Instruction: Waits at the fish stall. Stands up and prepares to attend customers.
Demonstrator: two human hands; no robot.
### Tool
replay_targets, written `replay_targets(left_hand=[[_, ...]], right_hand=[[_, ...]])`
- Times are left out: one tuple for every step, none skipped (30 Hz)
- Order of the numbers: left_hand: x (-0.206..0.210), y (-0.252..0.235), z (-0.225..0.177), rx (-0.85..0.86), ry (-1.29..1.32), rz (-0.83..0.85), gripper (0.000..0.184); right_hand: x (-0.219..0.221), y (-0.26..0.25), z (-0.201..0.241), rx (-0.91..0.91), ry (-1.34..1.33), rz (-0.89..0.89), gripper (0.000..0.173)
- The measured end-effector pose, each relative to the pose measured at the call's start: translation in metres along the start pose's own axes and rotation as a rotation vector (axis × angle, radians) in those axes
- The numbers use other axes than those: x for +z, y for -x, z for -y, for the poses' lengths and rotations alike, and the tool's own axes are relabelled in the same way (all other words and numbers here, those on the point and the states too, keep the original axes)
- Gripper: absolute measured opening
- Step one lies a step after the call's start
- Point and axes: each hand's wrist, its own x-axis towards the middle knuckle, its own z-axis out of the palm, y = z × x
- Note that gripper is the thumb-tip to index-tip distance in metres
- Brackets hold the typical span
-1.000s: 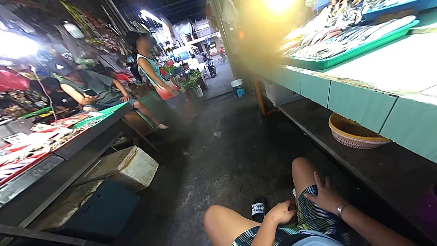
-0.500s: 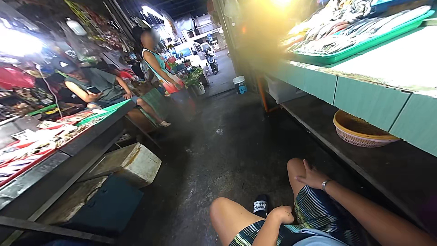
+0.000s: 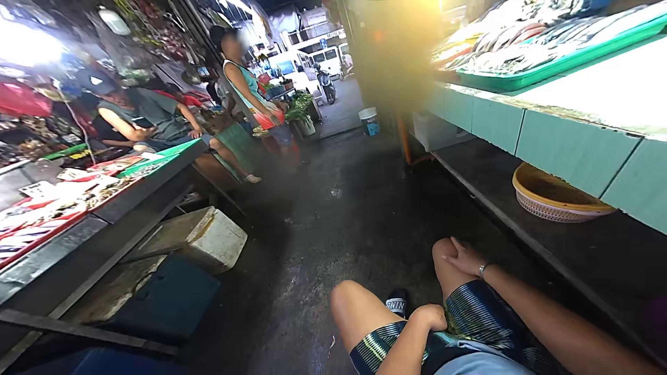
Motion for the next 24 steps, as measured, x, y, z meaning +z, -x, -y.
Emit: replay_targets(left_hand=[[-0.001, 0.0, 0.0, -0.011, -0.022, 0.012, 0.036], [-0.001, 0.0, 0.001, -0.018, -0.033, 0.015, 0.035], [-0.001, 0.0, 0.002, -0.021, -0.028, 0.014, 0.035], [0.0, -0.001, 0.003, -0.02, -0.016, 0.01, 0.034], [0.001, -0.002, 0.005, -0.011, 0.007, 0.0, 0.034], [0.004, -0.003, 0.008, 0.003, 0.038, -0.017, 0.033], [0.008, -0.006, 0.012, 0.022, 0.07, -0.044, 0.033], [0.012, -0.01, 0.016, 0.047, 0.103, -0.077, 0.035], [0.014, -0.012, 0.02, 0.074, 0.131, -0.097, 0.038], [0.016, -0.013, 0.025, 0.103, 0.156, -0.105, 0.043], [0.017, -0.014, 0.029, 0.125, 0.17, -0.109, 0.046], [0.019, -0.015, 0.033, 0.138, 0.176, -0.113, 0.049], [0.021, -0.015, 0.036, 0.143, 0.177, -0.116, 0.051], [0.022, -0.015, 0.037, 0.142, 0.176, -0.114, 0.052], [0.022, -0.015, 0.037, 0.135, 0.175, -0.112, 0.053], [0.02, -0.015, 0.035, 0.123, 0.172, -0.109, 0.053], [0.018, -0.015, 0.031, 0.101, 0.165, -0.101, 0.051], [0.014, -0.013, 0.025, 0.076, 0.154, -0.092, 0.049], [0.012, -0.012, 0.019, 0.049, 0.135, -0.088, 0.045], [0.01, -0.011, 0.013, 0.024, 0.111, -0.077, 0.041], [0.008, -0.01, 0.008, -0.001, 0.083, -0.059, 0.037], [0.006, -0.009, 0.004, -0.021, 0.053, -0.037, 0.036], [0.005, -0.008, 0.003, -0.03, 0.032, -0.019, 0.035], [0.004, -0.008, 0.004, -0.031, 0.024, -0.014, 0.036]], right_hand=[[0.004, 0.008, 0.009, 0.007, 0.097, 0.018, 0.099], [0.007, 0.018, 0.018, 0.01, 0.173, 0.035, 0.102], [0.011, 0.029, 0.025, 0.012, 0.24, 0.043, 0.106], [0.012, 0.04, 0.032, 0.015, 0.31, 0.051, 0.107], [0.014, 0.052, 0.037, 0.022, 0.387, 0.063, 0.107], [0.018, 0.06, 0.039, 0.026, 0.443, 0.06, 0.106], [0.022, 0.067, 0.038, 0.029, 0.473, 0.038, 0.104], [0.024, 0.07, 0.036, 0.035, 0.494, 0.012, 0.102], [0.024, 0.071, 0.032, 0.043, 0.503, -0.022, 0.1], [0.021, 0.072, 0.028, 0.055, 0.498, -0.052, 0.098], [0.017, 0.072, 0.025, 0.064, 0.484, -0.076, 0.096], [0.014, 0.072, 0.02, 0.069, 0.466, -0.098, 0.094], [0.013, 0.072, 0.015, 0.068, 0.446, -0.122, 0.093], [0.013, 0.072, 0.01, 0.059, 0.429, -0.14, 0.091], [0.014, 0.073, 0.007, 0.046, 0.415, -0.144, 0.088], [0.015, 0.075, 0.007, 0.031, 0.402, -0.139, 0.086], [0.015, 0.076, 0.008, 0.012, 0.392, -0.129, 0.083], [0.017, 0.078, 0.011, -0.015, 0.381, -0.12, 0.081], [0.019, 0.079, 0.015, -0.043, 0.369, -0.108, 0.079], [0.022, 0.078, 0.019, -0.061, 0.371, -0.092, 0.078], [0.025, 0.077, 0.022, -0.075, 0.384, -0.077, 0.077], [0.028, 0.075, 0.026, -0.082, 0.393, -0.065, 0.077], [0.03, 0.073, 0.029, -0.084, 0.404, -0.057, 0.078], [0.031, 0.071, 0.032, -0.082, 0.412, -0.053, 0.079]])
